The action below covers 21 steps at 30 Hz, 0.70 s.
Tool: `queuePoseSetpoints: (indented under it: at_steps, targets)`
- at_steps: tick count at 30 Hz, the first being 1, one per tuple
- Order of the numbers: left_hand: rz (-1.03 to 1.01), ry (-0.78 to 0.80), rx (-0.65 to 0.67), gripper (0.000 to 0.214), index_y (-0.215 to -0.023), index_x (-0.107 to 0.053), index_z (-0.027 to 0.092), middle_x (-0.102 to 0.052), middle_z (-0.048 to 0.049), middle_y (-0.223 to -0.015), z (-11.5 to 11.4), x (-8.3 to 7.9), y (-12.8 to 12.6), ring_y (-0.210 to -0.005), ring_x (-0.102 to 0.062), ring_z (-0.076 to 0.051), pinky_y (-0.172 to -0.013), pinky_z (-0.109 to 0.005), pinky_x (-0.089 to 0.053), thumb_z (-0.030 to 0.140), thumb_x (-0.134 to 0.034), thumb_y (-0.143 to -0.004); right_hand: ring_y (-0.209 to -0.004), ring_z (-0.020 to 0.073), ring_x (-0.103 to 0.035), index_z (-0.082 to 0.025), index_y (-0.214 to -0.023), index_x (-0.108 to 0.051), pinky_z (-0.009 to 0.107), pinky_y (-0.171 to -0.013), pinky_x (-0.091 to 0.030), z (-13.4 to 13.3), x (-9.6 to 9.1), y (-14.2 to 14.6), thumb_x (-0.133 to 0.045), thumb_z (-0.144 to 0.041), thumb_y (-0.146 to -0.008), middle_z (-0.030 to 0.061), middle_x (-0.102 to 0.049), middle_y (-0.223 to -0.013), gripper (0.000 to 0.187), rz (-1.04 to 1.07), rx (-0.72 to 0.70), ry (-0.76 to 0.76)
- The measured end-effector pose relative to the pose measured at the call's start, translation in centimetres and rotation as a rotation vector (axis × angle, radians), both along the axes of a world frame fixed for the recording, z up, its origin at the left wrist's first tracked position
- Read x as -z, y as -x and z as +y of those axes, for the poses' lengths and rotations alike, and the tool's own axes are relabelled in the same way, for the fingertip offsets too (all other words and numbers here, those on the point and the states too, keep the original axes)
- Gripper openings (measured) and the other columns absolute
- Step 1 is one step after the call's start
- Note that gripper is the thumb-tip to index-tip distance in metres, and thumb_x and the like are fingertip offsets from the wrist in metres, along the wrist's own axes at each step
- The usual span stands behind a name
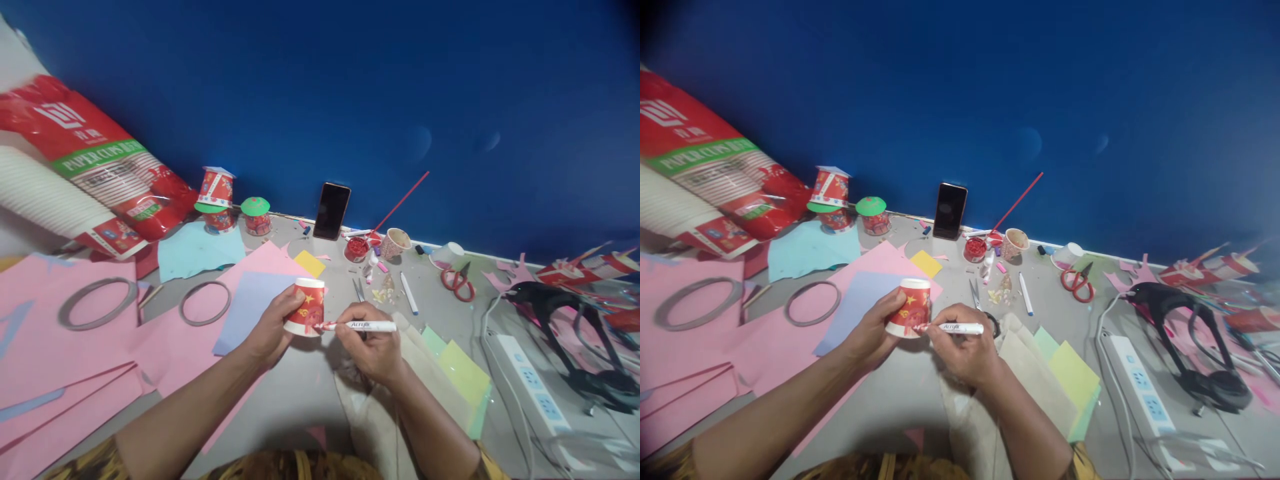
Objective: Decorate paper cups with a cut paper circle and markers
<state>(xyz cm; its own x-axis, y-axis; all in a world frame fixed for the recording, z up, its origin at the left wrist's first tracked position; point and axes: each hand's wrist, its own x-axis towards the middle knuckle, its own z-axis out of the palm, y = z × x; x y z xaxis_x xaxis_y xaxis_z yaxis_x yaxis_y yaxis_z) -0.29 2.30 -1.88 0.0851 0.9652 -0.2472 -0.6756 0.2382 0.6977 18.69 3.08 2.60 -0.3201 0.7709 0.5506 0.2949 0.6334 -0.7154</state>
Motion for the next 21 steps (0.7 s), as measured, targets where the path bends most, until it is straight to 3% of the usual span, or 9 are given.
queuePoseSetpoints:
  at_steps: [21]
  targets:
    - [0.030, 0.005, 0.021, 0.043, -0.105, -0.079, 0.014, -0.078, -0.0089, -0.090, -0.02, -0.17, -0.03, -0.076, -0.071, -0.020, -0.070, -0.030, -0.059, 0.045, -0.091, -0.077, -0.054, 0.0124, -0.065, -0.021, -0.080, -0.069, 0.022, -0.054, -0.050, 0.17, -0.24, -0.20, -0.066, -0.019, -0.092, 0.0003, -0.073, -0.068, 0.012, 0.030, 0.004, -0.031]
